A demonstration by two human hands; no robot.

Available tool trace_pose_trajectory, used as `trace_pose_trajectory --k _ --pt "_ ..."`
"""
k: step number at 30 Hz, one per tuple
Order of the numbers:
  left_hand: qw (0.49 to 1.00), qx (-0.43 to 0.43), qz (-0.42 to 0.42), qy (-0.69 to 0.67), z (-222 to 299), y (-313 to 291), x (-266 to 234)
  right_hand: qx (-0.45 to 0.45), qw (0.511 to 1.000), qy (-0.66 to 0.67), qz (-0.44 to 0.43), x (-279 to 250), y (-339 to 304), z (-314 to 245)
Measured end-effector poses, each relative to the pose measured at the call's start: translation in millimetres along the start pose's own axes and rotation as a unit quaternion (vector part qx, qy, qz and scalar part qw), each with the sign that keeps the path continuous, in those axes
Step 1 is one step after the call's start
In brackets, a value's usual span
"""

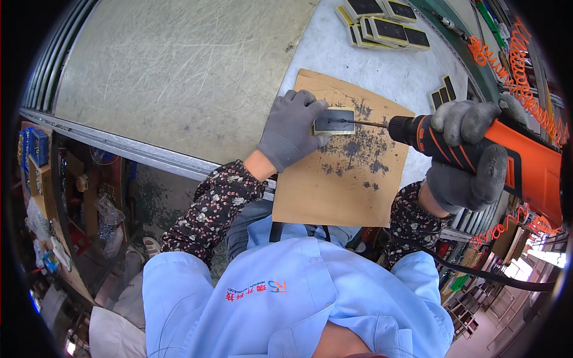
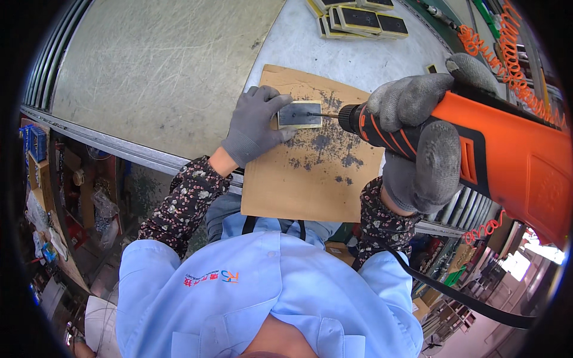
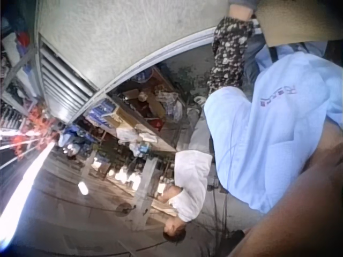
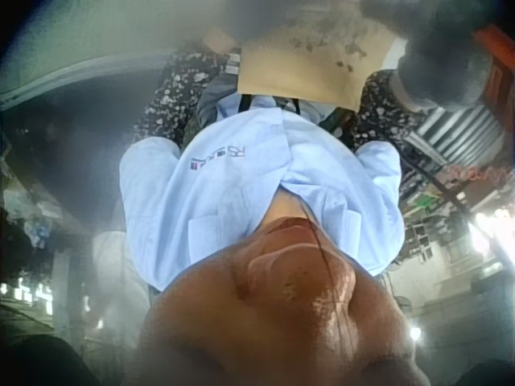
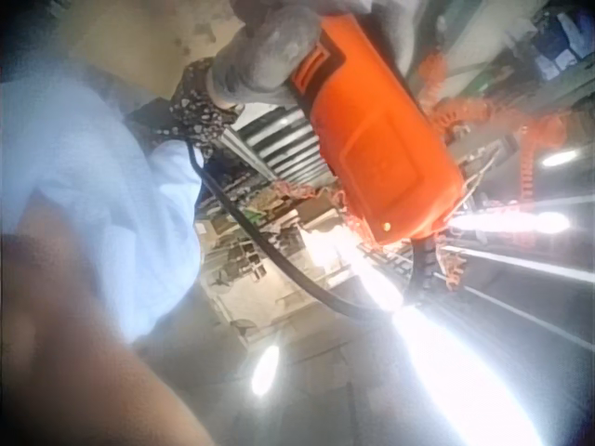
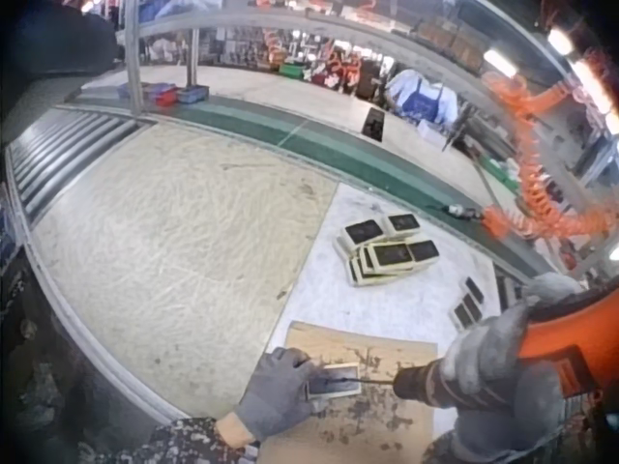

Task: Drill holes into small plastic electronic components using a power drill at an assembly workstation.

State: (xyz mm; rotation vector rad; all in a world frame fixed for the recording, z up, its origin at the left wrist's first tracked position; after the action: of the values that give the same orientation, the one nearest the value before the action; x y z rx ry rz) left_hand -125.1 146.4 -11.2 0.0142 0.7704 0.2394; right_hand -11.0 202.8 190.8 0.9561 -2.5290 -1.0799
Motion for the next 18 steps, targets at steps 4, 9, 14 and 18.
trace_pose_trajectory --k 4,9,14,18 --pt "1.000 -0.004 -0.016 -0.003 -1.6 0.4 3.6 0.020 0.999 0.027 0.003 0.4 -3.6 -0.2" --pt "1.000 0.002 -0.009 0.002 -0.7 0.9 2.5 0.015 0.999 0.038 0.024 0.3 -3.5 -0.5" --pt "1.000 0.004 -0.008 0.002 -0.7 0.9 2.5 0.031 0.999 -0.004 0.029 1.0 -2.1 2.2" --pt "1.000 0.006 -0.013 0.000 -0.4 1.7 1.9 0.037 0.999 0.010 0.012 11.0 -2.7 4.0"
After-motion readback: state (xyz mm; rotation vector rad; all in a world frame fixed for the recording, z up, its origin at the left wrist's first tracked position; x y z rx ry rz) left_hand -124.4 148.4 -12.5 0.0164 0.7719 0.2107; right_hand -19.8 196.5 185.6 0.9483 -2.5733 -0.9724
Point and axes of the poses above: each hand's wrist, its own y-axis towards the middle knuckle, its own x-axis out of the palm, z = x × y, the point moved 10 cm from there along y, towards the middle knuckle, and after that the axes turned 9 degrees about -x, right-handed, at the moved point
